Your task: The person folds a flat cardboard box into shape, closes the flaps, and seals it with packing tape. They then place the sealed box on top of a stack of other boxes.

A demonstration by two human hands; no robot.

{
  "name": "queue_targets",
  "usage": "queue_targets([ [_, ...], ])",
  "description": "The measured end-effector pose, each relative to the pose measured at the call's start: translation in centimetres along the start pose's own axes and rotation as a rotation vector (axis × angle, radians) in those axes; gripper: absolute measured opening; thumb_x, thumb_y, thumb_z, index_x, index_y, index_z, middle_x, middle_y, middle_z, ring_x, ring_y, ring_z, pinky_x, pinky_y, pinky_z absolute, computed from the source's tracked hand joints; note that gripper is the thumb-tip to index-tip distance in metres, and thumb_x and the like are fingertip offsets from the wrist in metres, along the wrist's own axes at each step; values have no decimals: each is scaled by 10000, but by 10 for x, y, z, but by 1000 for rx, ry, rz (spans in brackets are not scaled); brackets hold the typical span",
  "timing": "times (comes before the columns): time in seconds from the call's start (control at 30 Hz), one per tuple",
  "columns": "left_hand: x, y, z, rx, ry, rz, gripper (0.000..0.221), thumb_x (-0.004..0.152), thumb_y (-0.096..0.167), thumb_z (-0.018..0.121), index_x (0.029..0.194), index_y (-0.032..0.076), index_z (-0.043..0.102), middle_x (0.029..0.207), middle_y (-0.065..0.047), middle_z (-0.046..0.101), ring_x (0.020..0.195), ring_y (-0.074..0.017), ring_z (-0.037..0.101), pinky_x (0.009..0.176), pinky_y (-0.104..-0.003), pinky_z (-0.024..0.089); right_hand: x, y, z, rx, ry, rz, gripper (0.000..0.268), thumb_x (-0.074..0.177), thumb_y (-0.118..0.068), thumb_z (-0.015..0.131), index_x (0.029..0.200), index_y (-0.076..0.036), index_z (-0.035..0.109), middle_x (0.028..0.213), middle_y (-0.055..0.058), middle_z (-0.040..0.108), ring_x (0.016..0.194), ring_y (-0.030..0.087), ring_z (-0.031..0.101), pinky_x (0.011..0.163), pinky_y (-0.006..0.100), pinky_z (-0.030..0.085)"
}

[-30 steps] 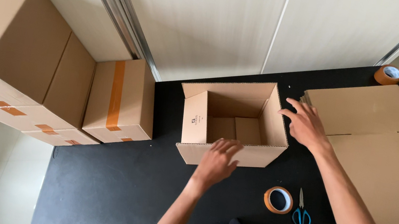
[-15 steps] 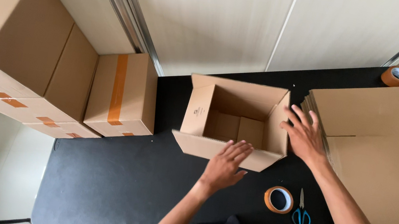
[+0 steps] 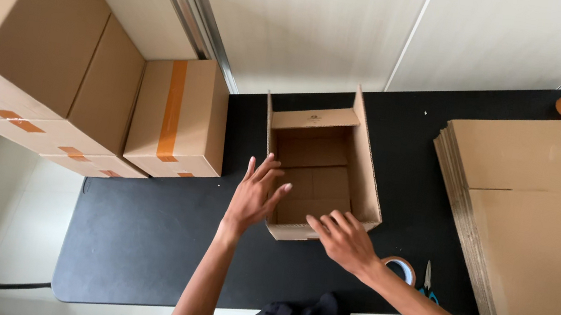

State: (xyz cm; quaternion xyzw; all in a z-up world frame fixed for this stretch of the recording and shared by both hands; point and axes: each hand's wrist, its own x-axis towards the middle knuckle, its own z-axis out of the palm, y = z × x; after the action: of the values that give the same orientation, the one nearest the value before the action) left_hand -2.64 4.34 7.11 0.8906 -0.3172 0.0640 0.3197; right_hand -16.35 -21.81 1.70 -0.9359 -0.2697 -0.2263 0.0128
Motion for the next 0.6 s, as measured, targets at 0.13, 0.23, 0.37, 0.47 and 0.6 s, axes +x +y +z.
queue_targets([
  [0.13,-5,34,2,29,75,85,501,1149,546,665,1359,106,783,1447,-128,738,1576,-382,582,1373,-657,281,31,0,-24,59,-37,-2,227,1107,-176,624,1329,-178,673,936,51,713,927,257,714,765,398,617],
  [0.23,-21,56,21,-5,24,115,491,1120,554,691,1361,137,789,1363,-122,764,1513,-355,651,1395,-670,211,50,27,-23,399,-137,184,338,1082,-446,679,1284,-180,725,955,72,777,953,251,766,815,390,663],
  [0.37,-50,81,40,27,89,155,342,1130,376,701,1379,154,776,1346,-92,767,1462,-323,686,1386,-628,233,97,89,-22,337,2,294,627,1026,-566,632,1500,-163,712,1294,134,784,1226,327,769,1059,490,612],
  [0.47,-55,101,40,77,56,156,467,1091,380,744,1450,82,732,1414,-166,734,1486,-366,659,1378,-639,260,154,110,-57,291,-196,435,743,1009,-458,694,1653,-112,563,1631,210,586,1499,389,604,1260,549,469],
  [0.6,-52,121,43,175,-79,113,517,1090,367,729,1487,36,716,1453,-228,721,1500,-393,633,1386,-651,266,188,135,-40,252,-508,561,967,992,-362,778,1811,-64,360,1903,232,303,1714,431,382,1400,611,306],
])
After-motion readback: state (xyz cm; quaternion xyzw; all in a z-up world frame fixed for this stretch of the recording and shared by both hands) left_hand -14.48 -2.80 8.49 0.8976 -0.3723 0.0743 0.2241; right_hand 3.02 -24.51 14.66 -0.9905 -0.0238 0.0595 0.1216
